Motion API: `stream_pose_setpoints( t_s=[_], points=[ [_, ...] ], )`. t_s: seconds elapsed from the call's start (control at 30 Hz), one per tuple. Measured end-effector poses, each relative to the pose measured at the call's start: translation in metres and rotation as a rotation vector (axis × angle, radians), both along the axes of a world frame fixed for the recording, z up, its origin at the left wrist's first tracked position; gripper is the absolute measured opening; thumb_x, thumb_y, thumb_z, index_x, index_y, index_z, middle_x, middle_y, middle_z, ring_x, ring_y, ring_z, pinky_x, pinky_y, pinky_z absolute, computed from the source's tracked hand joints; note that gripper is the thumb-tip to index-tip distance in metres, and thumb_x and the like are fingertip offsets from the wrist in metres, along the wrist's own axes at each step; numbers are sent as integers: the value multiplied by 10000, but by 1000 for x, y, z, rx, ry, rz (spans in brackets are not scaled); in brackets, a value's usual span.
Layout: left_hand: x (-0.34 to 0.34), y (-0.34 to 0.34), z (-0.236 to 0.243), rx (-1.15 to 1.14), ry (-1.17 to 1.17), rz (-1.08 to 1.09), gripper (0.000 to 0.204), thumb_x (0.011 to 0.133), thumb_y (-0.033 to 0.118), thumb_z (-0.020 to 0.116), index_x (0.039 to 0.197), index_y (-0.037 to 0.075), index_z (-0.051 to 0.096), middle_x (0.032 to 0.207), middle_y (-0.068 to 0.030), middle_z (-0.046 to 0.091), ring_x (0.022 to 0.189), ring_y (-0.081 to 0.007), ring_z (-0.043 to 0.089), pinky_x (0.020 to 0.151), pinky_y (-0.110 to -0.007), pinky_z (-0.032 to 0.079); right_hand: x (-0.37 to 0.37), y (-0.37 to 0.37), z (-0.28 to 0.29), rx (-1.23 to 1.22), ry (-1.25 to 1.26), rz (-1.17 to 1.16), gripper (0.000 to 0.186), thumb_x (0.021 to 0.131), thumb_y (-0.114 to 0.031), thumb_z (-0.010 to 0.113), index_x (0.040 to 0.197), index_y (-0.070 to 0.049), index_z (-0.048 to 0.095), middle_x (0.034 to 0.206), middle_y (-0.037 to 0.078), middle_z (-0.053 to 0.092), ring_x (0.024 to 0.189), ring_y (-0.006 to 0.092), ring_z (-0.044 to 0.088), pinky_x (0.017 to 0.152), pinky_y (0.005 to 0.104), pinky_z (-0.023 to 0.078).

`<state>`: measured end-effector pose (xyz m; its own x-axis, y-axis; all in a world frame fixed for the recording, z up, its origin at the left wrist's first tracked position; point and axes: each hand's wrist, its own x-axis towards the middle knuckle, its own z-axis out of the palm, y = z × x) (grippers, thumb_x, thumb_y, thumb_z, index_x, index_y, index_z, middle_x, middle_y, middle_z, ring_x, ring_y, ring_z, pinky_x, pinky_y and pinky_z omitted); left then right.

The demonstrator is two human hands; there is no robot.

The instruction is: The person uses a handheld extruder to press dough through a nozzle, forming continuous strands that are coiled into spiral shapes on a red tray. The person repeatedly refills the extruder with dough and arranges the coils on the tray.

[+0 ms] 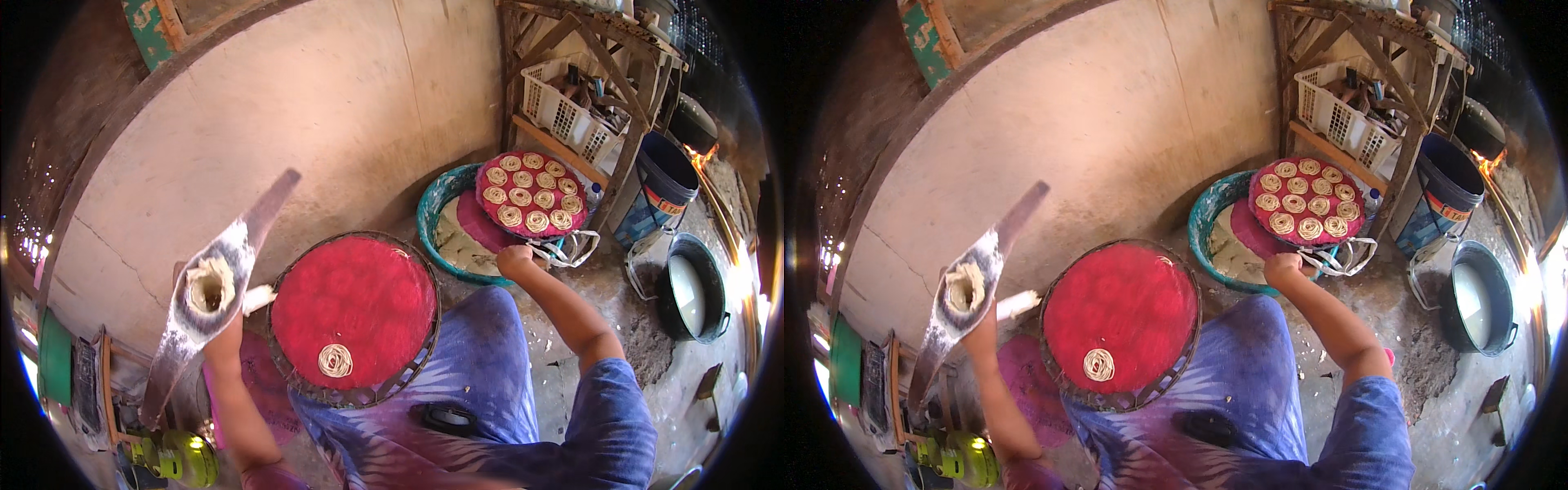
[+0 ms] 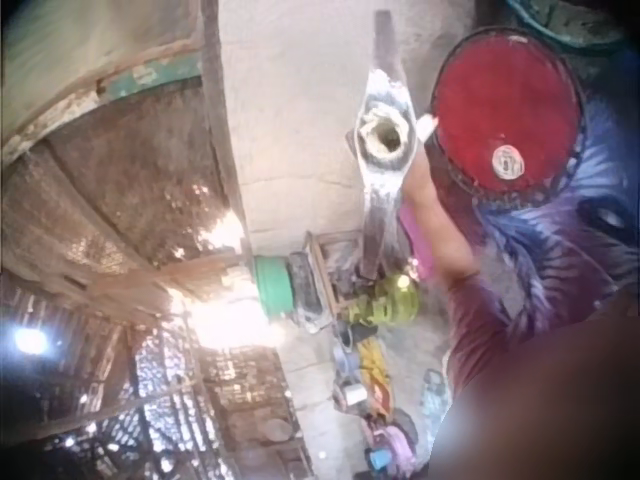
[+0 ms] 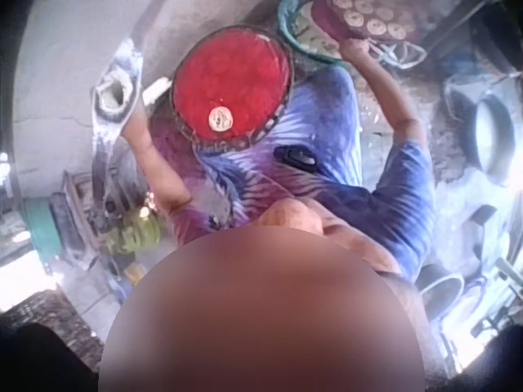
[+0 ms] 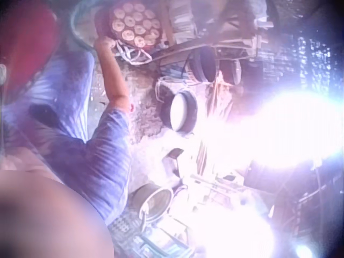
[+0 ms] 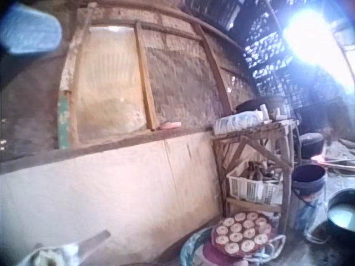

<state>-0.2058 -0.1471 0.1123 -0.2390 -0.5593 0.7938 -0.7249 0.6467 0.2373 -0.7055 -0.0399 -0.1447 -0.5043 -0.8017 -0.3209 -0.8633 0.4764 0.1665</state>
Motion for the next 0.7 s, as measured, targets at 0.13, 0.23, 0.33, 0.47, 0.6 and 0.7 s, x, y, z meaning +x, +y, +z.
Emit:
stream_pose_setpoints(
  t_s=[0.13,0.23,0.33,0.47,0.6,0.7],
  points=[
    [7,-4,-18,-181,-141,-51,664,751,61,819,1296,-53,459,1214,-156,559,1083,-264,588,947,-343,471,-2,-3,17,-245,103,115,220,896,-186,565,1012,-53,695,1125,180,676,903,297,712,678,429,567],
    [5,-6,-35,-111,-238,-35,667,721,129,856,1267,-26,506,1216,-181,557,1080,-278,594,943,-347,482,-9,-21,27,-292,118,218,202,875,-171,574,924,-69,742,1084,186,695,867,314,723,654,394,584],
    [-1,-9,-45,-279,-391,-33,694,715,253,870,1272,15,534,1334,-202,494,1206,-370,519,1025,-452,446,-8,-51,16,-190,62,212,200,875,-167,578,925,-98,758,983,150,731,866,307,729,648,407,583],
    [-3,-11,-44,-294,-481,-12,661,741,370,837,1230,22,559,1291,-204,525,1201,-405,515,1024,-513,432,2,-66,-27,-215,108,112,185,860,-138,591,922,-103,761,920,101,746,853,260,735,630,382,578],
    [-5,-5,-33,-323,-409,-54,423,747,379,733,725,54,464,694,-127,366,658,-325,456,551,-455,360,4,-68,-61,-249,163,345,145,849,-100,574,876,-74,714,893,112,731,822,242,733,611,367,574],
    [-6,9,-25,-416,-491,50,312,797,310,716,831,62,529,798,-130,464,752,-336,517,611,-458,413,2,-75,-70,-296,-35,398,146,822,-88,584,888,-47,708,921,157,723,826,278,730,639,391,583]
  ],
)
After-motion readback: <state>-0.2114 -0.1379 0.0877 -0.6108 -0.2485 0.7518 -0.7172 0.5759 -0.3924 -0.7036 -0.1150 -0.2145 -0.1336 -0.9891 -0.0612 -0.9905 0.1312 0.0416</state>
